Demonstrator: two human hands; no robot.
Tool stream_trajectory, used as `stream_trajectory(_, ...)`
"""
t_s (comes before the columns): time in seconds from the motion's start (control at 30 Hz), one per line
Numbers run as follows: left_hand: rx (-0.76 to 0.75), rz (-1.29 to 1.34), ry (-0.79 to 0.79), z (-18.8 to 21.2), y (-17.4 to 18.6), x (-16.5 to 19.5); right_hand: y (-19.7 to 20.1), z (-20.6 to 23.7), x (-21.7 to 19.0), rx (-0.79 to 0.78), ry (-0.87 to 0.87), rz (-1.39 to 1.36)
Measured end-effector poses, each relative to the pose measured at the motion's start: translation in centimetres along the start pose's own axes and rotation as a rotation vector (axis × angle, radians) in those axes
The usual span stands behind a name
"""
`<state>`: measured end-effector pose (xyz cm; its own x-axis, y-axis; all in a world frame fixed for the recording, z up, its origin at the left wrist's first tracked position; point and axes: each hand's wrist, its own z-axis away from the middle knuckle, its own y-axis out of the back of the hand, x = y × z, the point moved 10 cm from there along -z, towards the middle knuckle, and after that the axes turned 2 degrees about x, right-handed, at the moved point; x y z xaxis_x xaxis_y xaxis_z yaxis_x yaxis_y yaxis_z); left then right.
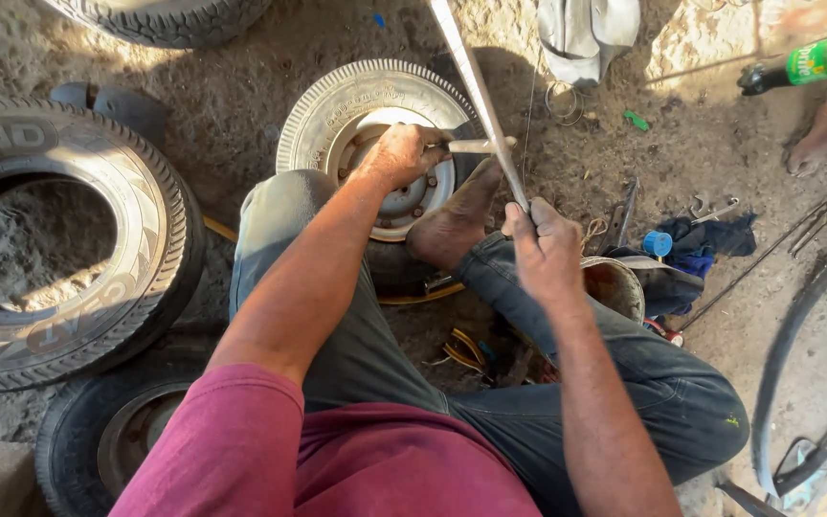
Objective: The person sits on the ground with a small tire and wheel between their legs. They use a long metal rod to work on the valve stem area of the wheel, then fit a fitting onto the valve and appear to inflate the tire with an air hose, before lifting and repositioning the tire.
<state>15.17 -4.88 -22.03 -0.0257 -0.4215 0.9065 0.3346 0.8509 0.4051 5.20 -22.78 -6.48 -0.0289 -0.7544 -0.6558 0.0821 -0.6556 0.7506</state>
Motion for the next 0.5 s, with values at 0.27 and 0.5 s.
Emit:
stream_trajectory(0.27, 0.1, 1.245, -0.354, 1.3, 1.2, 10.3, 1.2, -3.4, 1.1, -0.168, -0.059, 0.073)
stream_trajectory(0.5, 0.659, 1.056, -0.131, -1.5, 3.9, 9.2, 1.3, -7.3, -1.8, -0.217, 0.186, 0.205)
